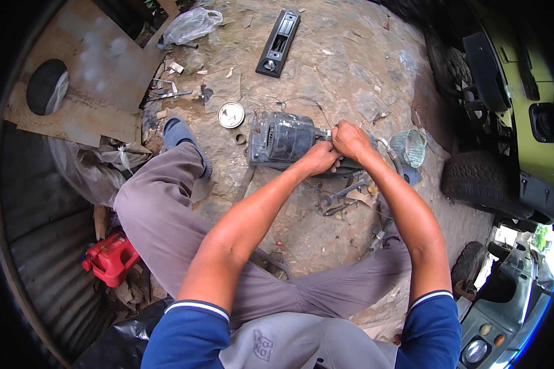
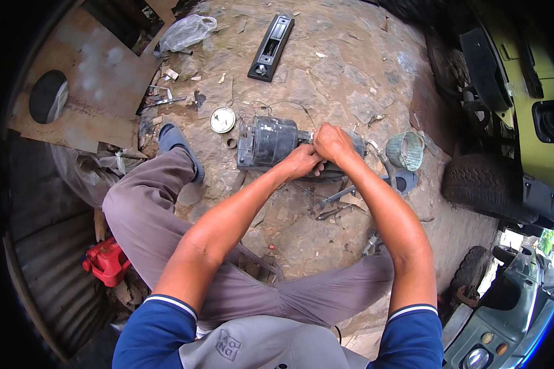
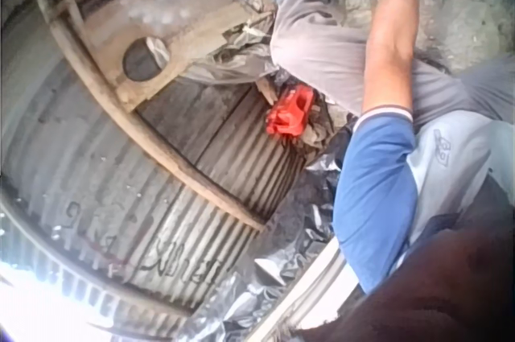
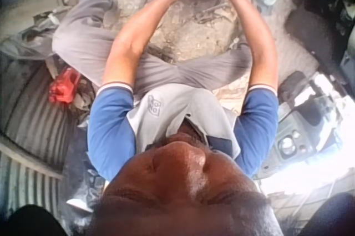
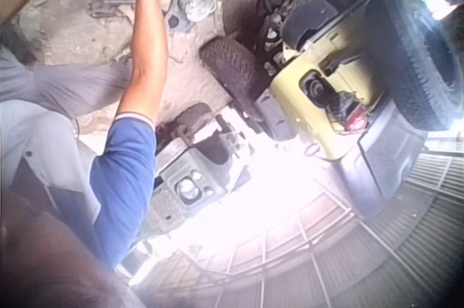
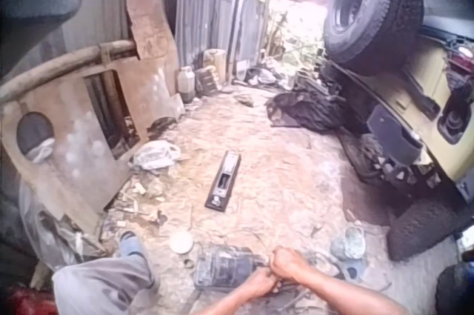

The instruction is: The person works on an automotive blower motor housing by hand and using a screwdriver to remove and replace internal components.

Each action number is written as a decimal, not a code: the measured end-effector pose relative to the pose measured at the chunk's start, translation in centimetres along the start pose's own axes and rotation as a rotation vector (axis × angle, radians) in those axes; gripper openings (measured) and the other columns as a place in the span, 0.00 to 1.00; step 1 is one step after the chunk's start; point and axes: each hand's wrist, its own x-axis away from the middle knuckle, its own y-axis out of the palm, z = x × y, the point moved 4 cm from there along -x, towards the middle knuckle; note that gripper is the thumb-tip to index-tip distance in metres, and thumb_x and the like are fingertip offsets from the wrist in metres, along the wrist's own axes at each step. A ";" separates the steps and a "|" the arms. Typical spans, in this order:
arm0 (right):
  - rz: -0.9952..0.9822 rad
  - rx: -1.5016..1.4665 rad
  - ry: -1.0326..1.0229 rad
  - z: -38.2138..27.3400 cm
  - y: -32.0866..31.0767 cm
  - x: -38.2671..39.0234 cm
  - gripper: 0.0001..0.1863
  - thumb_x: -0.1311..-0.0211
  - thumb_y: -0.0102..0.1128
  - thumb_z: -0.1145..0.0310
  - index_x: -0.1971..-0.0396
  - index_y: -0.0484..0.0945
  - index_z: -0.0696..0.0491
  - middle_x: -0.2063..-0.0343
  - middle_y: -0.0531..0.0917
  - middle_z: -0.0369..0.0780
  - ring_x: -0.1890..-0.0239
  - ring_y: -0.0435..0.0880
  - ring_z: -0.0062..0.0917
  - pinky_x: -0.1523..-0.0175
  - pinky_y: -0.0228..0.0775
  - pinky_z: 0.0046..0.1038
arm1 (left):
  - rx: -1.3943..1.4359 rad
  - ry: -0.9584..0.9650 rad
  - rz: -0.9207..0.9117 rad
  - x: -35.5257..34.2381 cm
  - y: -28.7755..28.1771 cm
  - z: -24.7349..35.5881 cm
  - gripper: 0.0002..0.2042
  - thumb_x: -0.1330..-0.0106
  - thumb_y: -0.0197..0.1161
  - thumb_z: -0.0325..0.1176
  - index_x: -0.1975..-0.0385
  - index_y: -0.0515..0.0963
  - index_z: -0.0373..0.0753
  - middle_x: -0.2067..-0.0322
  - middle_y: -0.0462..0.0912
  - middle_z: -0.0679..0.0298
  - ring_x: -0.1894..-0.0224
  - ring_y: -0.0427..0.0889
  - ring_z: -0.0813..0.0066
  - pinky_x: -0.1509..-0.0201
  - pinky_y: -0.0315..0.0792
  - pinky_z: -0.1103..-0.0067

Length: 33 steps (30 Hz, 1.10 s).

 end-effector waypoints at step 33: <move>-0.644 0.136 -0.095 0.9 1.3 -0.8 0.17 0.34 0.54 0.64 0.73 0.82 0.62 0.72 0.86 0.48 0.74 0.86 0.40 0.73 0.78 0.40 | -0.135 0.049 -0.022 0.3 2.5 -3.1 0.19 0.26 0.53 0.40 0.70 0.80 0.28 0.74 0.85 0.57 0.73 0.85 0.69 0.63 0.76 0.69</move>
